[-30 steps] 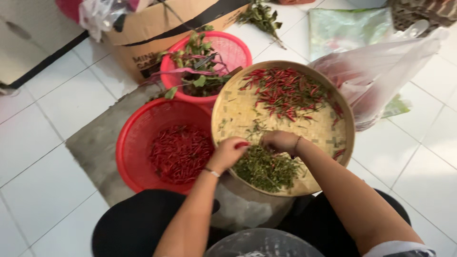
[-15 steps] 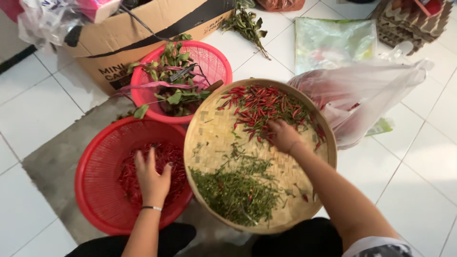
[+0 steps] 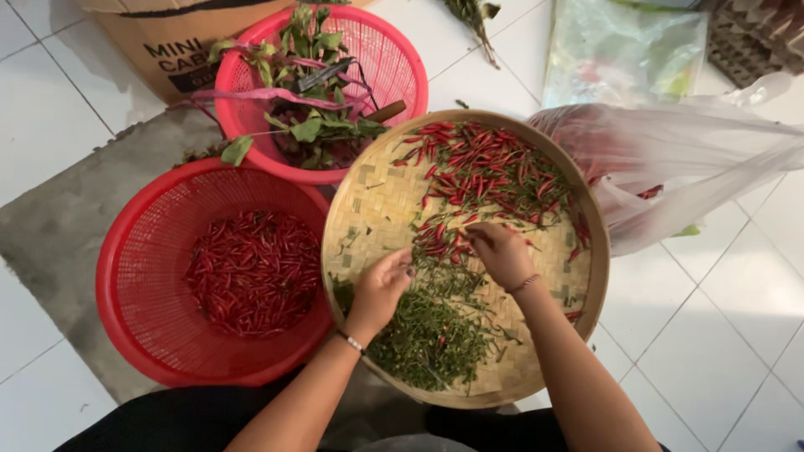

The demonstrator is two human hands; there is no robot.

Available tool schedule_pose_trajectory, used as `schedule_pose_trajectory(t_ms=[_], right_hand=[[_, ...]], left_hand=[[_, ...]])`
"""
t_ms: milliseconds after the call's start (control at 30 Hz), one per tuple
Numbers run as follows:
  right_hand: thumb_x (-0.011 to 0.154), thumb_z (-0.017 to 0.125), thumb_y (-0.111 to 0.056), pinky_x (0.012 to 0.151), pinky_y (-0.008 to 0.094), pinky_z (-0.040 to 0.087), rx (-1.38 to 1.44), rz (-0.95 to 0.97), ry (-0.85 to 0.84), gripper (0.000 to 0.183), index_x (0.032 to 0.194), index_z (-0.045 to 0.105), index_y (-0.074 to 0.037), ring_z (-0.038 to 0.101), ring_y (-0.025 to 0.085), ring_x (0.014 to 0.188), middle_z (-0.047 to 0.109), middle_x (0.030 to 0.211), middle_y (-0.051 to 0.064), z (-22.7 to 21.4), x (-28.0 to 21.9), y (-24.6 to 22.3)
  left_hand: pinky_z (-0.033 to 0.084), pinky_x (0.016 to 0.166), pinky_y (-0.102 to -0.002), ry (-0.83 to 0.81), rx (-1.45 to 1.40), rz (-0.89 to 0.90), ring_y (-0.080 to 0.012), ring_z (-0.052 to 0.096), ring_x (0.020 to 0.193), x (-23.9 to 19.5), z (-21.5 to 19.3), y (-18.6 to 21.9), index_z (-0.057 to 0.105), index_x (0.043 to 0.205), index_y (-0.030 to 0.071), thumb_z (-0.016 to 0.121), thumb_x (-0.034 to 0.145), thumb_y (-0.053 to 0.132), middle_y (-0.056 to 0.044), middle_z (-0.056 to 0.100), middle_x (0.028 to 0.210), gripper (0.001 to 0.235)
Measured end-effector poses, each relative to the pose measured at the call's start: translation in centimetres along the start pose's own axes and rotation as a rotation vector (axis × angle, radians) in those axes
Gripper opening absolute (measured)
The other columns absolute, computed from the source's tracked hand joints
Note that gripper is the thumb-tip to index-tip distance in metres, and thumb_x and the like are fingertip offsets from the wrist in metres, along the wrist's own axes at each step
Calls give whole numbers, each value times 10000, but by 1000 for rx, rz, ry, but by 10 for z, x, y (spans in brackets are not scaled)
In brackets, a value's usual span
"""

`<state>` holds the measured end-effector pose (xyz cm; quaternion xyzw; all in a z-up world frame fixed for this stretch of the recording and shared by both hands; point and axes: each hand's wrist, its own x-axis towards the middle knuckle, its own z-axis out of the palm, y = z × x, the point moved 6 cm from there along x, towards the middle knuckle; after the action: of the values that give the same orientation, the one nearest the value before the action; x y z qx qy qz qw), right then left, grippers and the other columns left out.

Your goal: The person sits on the floor and removes stems from red chili peppers, placing the peppers into a red basket and the stems into a woven tray. The task continues throughout the clip with consistent hand movements.

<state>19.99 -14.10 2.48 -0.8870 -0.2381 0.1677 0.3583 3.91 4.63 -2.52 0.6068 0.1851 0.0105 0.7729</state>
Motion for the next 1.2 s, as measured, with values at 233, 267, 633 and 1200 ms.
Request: schedule_pose_trajectory(t_ms=[233,267,633,1200], right_hand=[[951,651,-170,814,393,593,-302,28,88,223,1133,754,-92,724,257,850,737,1065,99,-8,-8,15],[951,665,-189,796,404,584,-326,11,104,214,1120,754,-92,703,261,866,723,1072,93,-5,-7,12],[918,703,-231,743,414,556,-480,-127,244,122,940,767,-129,691,270,853,735,917,57,5,-22,-54],[960,633,-395,737,426,578,-623,301,-128,231,1032,752,-211,714,265,843,732,966,54,33,-45,-22]], left_hand=[[577,921,-303,103,-127,14,-168,696,1061,7,-3,-49,644,1289,-16,647,960,87,-95,699,1185,345],[582,918,-301,98,-116,37,-169,700,1057,6,0,-49,646,1280,-16,653,948,83,-97,703,1182,346],[560,858,-253,55,-93,85,-108,675,994,-6,7,-26,610,1353,4,664,947,77,-50,703,1150,416],[527,715,-256,3,-336,142,-98,618,784,-12,6,-19,603,1051,5,575,997,14,-46,656,904,62]])
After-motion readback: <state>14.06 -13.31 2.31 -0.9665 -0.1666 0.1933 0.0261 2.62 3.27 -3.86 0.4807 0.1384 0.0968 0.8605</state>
